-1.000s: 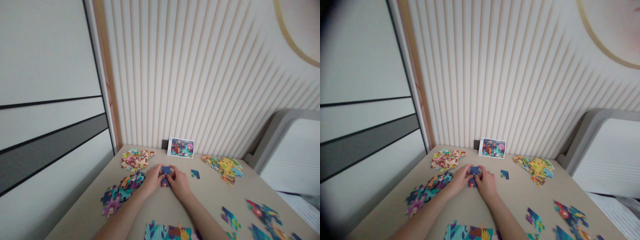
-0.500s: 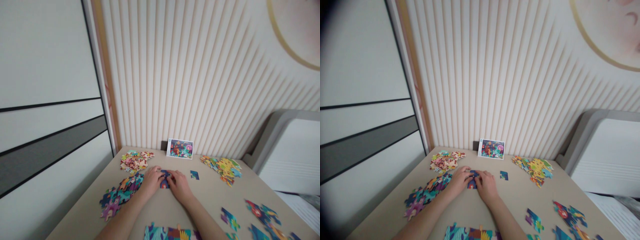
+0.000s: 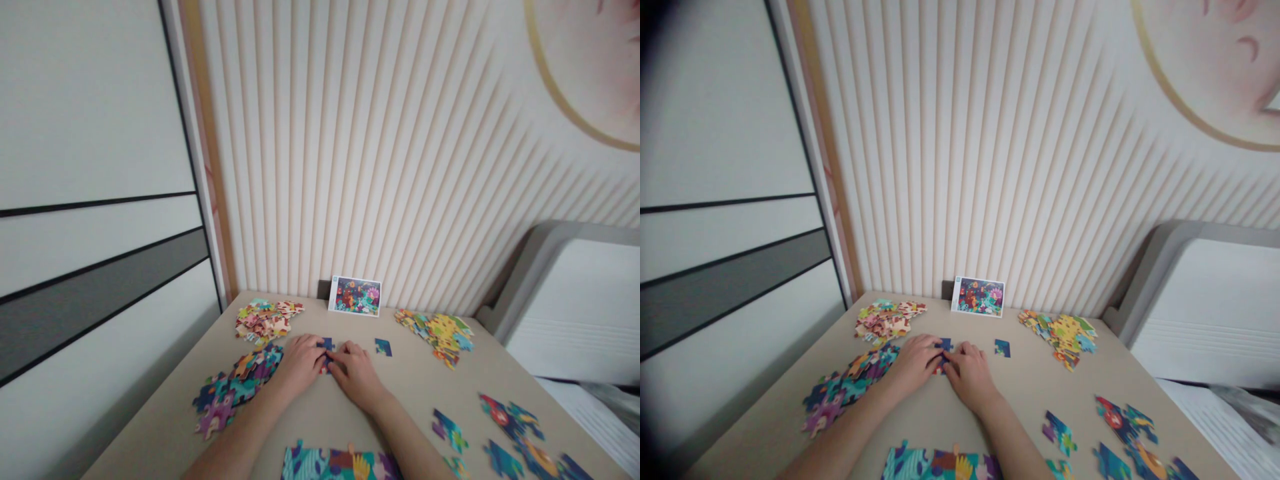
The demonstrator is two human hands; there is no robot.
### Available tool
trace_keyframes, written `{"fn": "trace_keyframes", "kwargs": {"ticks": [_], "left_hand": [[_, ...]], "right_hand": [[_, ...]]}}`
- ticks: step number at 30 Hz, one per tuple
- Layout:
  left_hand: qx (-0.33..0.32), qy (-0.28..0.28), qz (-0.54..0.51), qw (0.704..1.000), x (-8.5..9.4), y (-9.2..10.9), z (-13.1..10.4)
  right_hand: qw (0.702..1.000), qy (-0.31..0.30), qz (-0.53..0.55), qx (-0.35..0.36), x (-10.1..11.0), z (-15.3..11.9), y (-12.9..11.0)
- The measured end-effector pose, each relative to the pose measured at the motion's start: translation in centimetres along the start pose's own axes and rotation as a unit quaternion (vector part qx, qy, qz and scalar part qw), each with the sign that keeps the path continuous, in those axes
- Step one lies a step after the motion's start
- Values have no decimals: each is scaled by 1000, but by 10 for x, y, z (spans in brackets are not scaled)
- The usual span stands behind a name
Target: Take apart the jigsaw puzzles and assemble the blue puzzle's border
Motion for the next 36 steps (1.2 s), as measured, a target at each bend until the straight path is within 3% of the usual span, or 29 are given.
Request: {"fn": "trace_keyframes", "kwargs": {"ticks": [5, 9, 12, 14, 17, 19, 22, 32, 36], "left_hand": [[-6, -21, -15, 1000, -1, -6, 1], [-2, -17, -29, 999, -4, -8, 2], [1, -6, -34, 999, -7, -7, 2], [7, 0, -31, 999, -8, -7, 2], [9, 4, -29, 1000, -11, -8, 1], [1, 4, -28, 1000, -13, -9, 2], [-11, 8, -28, 1000, -17, -12, 3], [-11, 15, 1, 1000, -20, -18, 11], [-18, 4, 36, 999, -16, -16, 8]], "right_hand": [[1000, -26, 1, -17, 8, 1, -1], [998, -55, 7, -5, 33, -15, -26], [997, -69, 0, 46, 44, -56, -59], [991, -105, 4, 78, 37, -92, -76], [983, -163, 14, 82, 13, -137, -80], [983, -172, 18, 65, 0, -152, -74], [985, -164, 21, 50, -6, -156, -67], [983, -176, -12, 52, 7, -147, -74], [989, -137, -44, 46, 13, -153, -81]]}}
Point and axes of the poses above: each hand's wrist, its own z-axis towards the middle knuckle, its own x-axis out of the back of the hand, y = z × x, the point moved 1 cm from there along z, towards the middle knuckle, and after that the axes turned 8 degrees about z, right-handed, at the moved point
